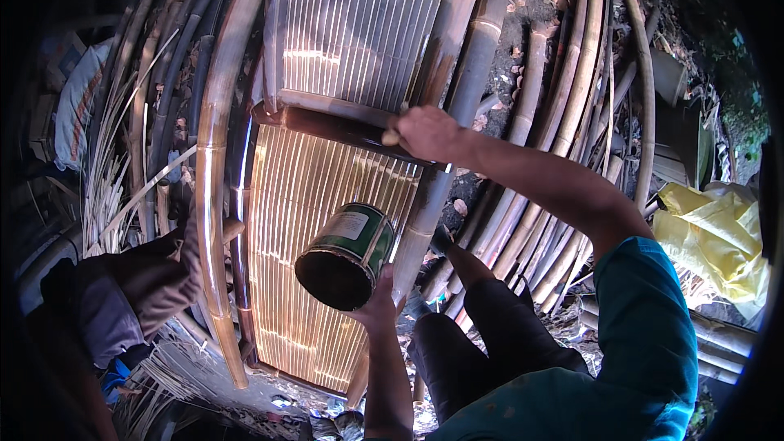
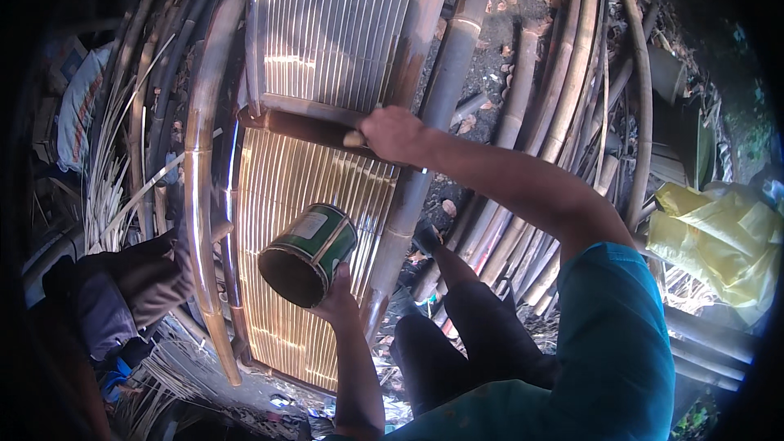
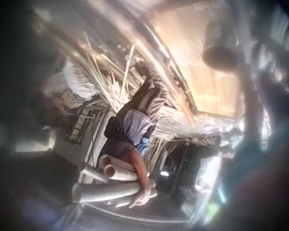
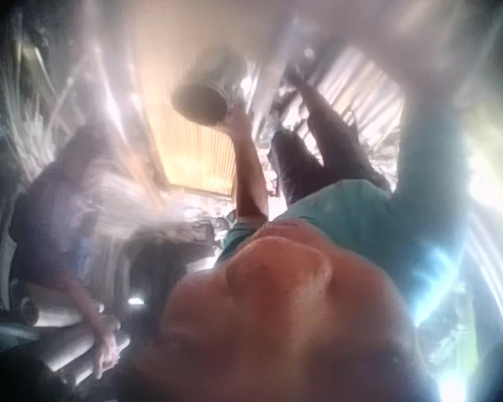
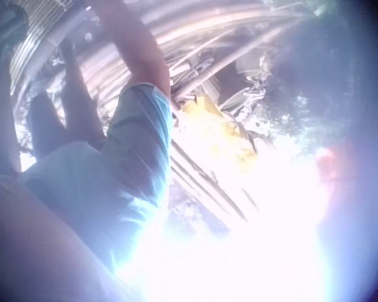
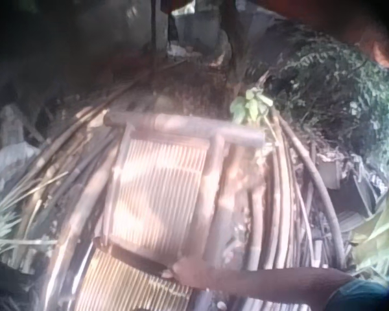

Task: The person applies varnish to a bamboo chair using a brush. They repeatedly dip the brush into a can and coat the chair's slats and frame, moving around the chair to cover different sections.

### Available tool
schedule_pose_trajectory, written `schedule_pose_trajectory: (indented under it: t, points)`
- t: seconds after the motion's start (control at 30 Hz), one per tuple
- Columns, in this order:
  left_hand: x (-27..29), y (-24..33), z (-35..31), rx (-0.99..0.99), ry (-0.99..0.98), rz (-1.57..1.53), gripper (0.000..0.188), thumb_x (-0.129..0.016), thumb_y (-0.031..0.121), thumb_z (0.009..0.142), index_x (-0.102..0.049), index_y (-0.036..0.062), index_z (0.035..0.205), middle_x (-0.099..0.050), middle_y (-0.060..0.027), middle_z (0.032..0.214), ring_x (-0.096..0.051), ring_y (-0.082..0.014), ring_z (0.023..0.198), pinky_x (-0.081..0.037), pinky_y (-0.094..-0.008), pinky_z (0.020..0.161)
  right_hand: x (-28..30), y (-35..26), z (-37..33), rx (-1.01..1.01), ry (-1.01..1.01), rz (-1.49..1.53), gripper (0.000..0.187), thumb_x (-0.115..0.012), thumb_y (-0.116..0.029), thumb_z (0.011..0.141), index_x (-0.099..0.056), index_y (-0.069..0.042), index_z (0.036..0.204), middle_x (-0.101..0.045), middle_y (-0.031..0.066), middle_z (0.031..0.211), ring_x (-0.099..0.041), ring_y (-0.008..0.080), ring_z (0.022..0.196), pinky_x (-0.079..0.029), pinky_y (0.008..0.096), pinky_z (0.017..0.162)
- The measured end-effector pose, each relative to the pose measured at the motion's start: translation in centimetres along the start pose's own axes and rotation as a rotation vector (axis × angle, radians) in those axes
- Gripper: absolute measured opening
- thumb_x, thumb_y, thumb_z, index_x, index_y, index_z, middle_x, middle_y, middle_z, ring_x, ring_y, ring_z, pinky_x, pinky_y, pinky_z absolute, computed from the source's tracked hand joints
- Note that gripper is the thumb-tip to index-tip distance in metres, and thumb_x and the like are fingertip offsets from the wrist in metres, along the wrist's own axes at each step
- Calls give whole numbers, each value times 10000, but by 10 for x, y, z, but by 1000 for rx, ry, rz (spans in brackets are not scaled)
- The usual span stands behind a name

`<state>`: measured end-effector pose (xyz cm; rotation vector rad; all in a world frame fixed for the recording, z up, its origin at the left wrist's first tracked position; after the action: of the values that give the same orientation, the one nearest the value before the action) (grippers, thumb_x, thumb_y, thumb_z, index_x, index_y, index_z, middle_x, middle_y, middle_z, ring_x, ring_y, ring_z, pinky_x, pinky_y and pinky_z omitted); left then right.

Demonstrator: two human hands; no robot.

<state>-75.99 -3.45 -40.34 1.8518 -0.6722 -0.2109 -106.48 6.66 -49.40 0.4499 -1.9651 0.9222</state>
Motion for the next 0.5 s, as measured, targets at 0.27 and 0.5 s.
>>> schedule_pose_trajectory:
  t: [0.27,0.5]
  points:
    - [16,-11,6,-87,-20,48,916,-775,-33,781,-231,-48,1518,-414,-206,1487,-464,-326,1348,-409,-427,1143,211,93,-2,-84,623,-557,215,-643,-109,901,-702,-56,1101,-723,207,929,-721,319,693,-624,386,600]
    - [30,-24,12,-245,28,95,1055,-870,50,736,-184,-47,1532,-404,-208,1492,-464,-316,1350,-400,-423,1147,156,90,-23,7,425,-17,242,-606,-185,998,-677,-101,1213,-730,139,1011,-674,189,670,-611,326,578]
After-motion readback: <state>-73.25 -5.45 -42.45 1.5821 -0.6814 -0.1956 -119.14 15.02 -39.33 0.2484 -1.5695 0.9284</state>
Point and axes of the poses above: each hand's wrist, its own z-axis towards the middle knuckle, its own x-axis out of the back of the hand, y = z × x, the point moved 7 cm from there along z, towards the middle knuckle
